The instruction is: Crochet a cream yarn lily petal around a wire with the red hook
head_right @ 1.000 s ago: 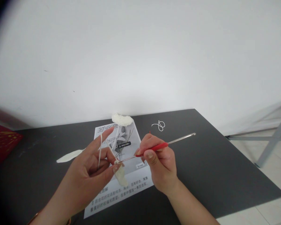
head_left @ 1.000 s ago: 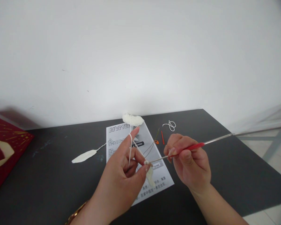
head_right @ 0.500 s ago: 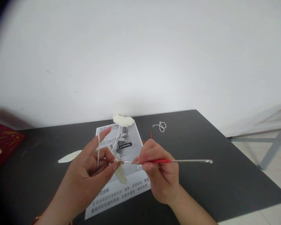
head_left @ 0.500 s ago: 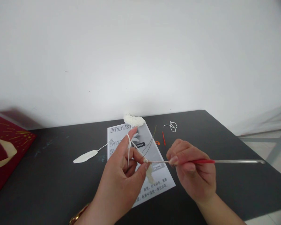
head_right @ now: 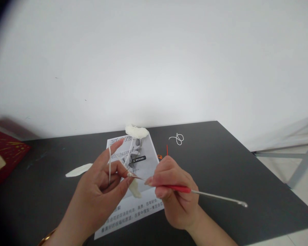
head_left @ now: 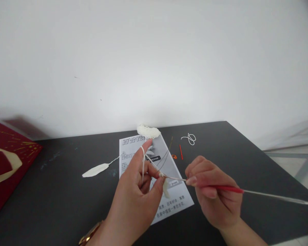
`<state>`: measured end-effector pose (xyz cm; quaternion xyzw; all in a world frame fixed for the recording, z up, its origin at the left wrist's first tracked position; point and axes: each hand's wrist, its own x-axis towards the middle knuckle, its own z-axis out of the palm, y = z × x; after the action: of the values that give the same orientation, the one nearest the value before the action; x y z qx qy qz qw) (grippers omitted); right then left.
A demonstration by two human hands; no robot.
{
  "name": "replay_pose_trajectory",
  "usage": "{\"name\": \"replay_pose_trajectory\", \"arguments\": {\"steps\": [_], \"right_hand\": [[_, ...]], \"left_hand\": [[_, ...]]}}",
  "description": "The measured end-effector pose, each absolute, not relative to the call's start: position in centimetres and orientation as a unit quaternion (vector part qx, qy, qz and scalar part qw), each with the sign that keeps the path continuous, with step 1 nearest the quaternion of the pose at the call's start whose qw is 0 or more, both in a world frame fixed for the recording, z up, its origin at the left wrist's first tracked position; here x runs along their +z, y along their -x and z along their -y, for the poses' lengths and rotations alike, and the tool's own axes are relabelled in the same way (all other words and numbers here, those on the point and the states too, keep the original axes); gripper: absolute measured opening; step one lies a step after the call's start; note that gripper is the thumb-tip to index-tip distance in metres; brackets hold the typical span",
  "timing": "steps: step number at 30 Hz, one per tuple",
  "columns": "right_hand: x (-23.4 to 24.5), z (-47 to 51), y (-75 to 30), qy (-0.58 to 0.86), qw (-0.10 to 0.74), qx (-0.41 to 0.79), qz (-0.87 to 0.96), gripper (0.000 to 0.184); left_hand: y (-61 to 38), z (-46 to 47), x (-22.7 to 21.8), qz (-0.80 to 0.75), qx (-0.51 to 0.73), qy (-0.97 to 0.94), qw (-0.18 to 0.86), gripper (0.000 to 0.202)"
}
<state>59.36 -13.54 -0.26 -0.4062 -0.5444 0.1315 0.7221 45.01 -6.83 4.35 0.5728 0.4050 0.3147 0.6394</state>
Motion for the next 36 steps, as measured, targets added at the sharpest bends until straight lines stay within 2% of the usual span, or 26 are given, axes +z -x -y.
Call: {"name": "replay_pose_trajectory", "arguments": {"steps": [5, 9, 15, 21, 24, 27, 30, 36], "right_hand": [[0.2, 13.9, -59.3, 0.404, 0.644, 0.019, 0.65, 0.022], [0.3, 14.1, -59.3, 0.404, 0.597, 0.001, 0.693, 0.029], [-1.0, 13.0, -58.7, 0.404, 0.75, 0.157, 0.499, 0.014], [-1.2, 12.8, -58.6, 0.408, 0.766, 0.205, 0.452, 0.014], [-0.9, 13.2, -58.8, 0.409, 0.729, 0.14, 0.53, 0.014], [-0.4, 13.7, -59.0, 0.389, 0.645, 0.007, 0.658, 0.023], [0.1, 14.0, -59.0, 0.391, 0.582, -0.059, 0.71, 0.027], [0.0, 13.8, -59.0, 0.358, 0.551, -0.132, 0.743, 0.024]], "left_hand": [[-45.0, 6.7, 4.1, -0.412, 0.329, -0.573, 0.628, 0.073], [-45.0, 6.8, 3.8, -0.415, 0.339, -0.583, 0.611, 0.073], [-45.2, 6.7, 4.2, -0.403, 0.35, -0.546, 0.645, 0.07], [-45.1, 6.6, 4.5, -0.392, 0.353, -0.543, 0.654, 0.068], [-45.1, 6.6, 4.3, -0.395, 0.358, -0.543, 0.649, 0.067], [-45.2, 6.5, 4.0, -0.402, 0.36, -0.555, 0.633, 0.067], [-45.3, 6.5, 3.5, -0.399, 0.366, -0.57, 0.618, 0.066], [-45.4, 6.8, 2.8, -0.413, 0.39, -0.608, 0.555, 0.065]]}}
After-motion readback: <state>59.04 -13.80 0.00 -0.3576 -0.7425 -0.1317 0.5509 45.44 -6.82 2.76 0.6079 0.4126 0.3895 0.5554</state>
